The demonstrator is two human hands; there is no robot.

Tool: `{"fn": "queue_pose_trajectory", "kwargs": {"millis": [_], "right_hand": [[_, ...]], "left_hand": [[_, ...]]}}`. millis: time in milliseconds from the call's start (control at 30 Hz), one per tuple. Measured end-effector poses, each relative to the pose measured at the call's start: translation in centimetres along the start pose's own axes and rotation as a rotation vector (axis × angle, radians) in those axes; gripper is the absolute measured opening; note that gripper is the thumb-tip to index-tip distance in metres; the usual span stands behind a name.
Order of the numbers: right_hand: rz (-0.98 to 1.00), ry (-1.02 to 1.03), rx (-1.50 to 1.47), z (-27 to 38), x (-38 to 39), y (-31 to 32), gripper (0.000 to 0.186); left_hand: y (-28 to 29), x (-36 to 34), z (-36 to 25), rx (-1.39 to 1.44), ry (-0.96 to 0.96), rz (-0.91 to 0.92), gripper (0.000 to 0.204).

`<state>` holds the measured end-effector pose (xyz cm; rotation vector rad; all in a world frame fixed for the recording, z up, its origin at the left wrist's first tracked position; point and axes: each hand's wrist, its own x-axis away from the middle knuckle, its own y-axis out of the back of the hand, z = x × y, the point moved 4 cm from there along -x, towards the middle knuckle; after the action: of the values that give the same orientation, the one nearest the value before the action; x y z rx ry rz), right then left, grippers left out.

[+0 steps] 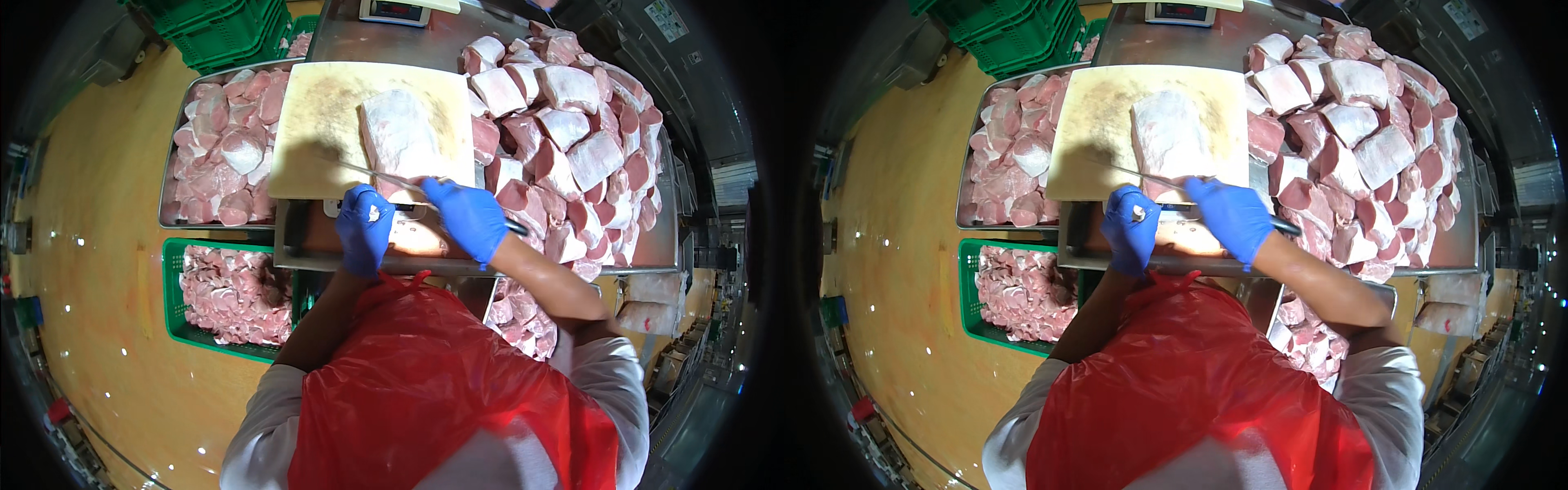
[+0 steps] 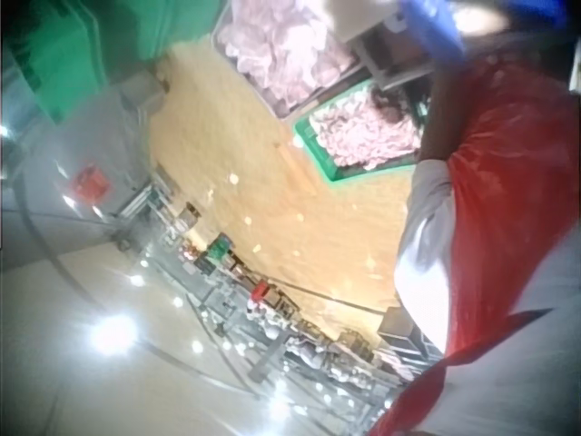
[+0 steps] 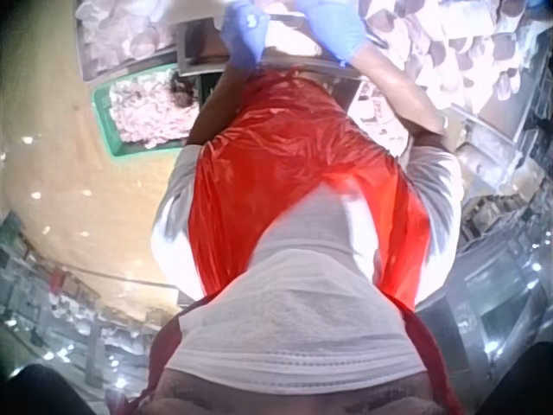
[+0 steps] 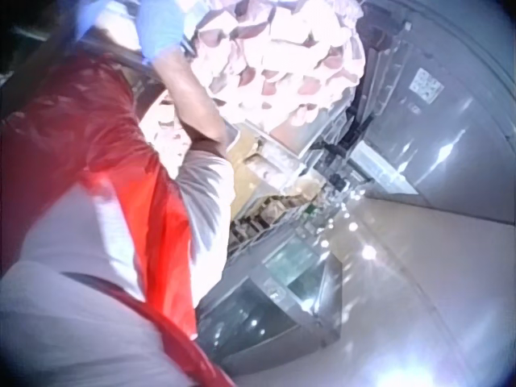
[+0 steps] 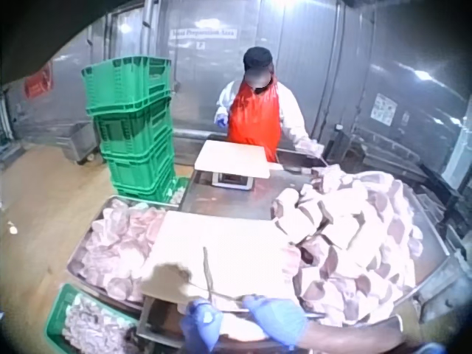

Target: The person cuts large pieces of raw meat on a cutting board using a knife, separating fat and trimming edges. The trimmed pieces are placed into a green basket while larger portions remain in a metal tray.

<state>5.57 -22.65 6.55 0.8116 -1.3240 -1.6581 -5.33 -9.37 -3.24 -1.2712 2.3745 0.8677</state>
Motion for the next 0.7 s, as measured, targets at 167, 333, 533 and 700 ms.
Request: {"fn": "queue_pose_trajectory", "kwargs": {"millis": [167, 333, 533, 700], "right_hand": [[0.217, -0.002, 0.492, -9.4, 7.1, 2.3, 0.029], [0.088, -0.045, 0.173, -12.8, 12.3, 5.6, 0.013], [-0.526, -0.31, -0.37, -10.6, 11.6, -1.0, 0.021], [-0.662, -0.463, -0.809, -6.8, 4.8, -1.9, 0.023]], "left_hand": [[4.3, 1.0, 1.8, -0.147, 0.016, -0.056, 0.022], [18.3, 1.9, 8.5, -0.392, 0.366, 0.377, 0.018], [17.8, -3.3, 6.9, -0.47, 0.142, 0.376, 0.047], [-2.1, -10.1, -2.6, -0.297, 0.018, 0.415, 0.08]]}}
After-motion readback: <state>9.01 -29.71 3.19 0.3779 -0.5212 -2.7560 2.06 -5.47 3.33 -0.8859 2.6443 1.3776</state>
